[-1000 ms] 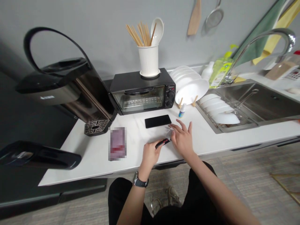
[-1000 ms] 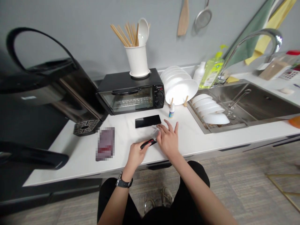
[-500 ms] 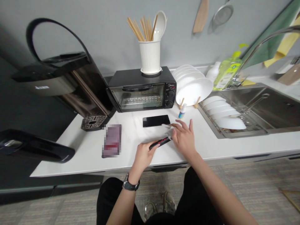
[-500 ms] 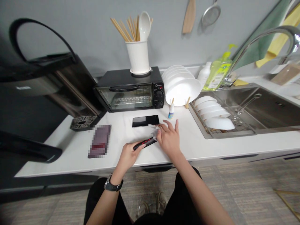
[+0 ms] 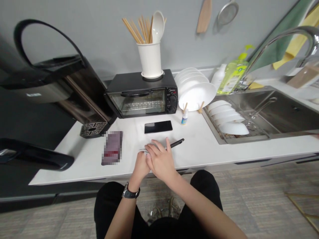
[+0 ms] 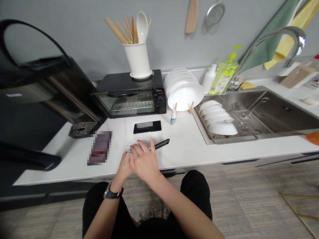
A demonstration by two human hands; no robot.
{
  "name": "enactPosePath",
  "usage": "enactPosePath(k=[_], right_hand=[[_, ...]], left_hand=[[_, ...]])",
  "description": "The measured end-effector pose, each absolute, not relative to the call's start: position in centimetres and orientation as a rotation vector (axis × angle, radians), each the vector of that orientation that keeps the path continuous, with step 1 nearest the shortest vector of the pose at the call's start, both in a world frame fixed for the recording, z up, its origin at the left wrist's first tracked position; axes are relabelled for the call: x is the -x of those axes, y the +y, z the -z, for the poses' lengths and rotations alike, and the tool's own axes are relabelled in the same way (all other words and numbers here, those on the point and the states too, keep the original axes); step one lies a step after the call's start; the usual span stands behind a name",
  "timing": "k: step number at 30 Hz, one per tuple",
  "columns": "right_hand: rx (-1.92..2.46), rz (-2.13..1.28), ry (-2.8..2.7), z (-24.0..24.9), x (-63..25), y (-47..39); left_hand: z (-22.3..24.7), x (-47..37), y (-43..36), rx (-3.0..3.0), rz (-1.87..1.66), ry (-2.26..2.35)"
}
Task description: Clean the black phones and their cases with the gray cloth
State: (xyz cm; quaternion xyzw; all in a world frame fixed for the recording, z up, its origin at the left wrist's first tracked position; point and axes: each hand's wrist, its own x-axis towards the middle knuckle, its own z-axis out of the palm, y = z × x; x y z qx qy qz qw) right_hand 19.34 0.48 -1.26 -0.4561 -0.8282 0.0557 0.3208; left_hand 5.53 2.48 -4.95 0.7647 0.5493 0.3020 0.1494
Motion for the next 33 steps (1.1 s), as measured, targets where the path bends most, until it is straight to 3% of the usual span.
enactPosePath(k=[10, 23, 33], right_hand=[[1.548, 0.069, -1.917, 0.9, -28.9, 5.1], [1.339, -0.038, -2.000, 1.0, -18.7, 0.7], [1.517, 0.149, -1.847, 1.9, -25.5, 4.7]], left_hand=[[3.2, -6.3, 2.1, -1.930, -0.934, 1.407], [4.0, -5.5, 2.6, -2.142, -0.813, 1.579], [3.5, -6.1, 2.6, -1.993, -0.936, 1.430]])
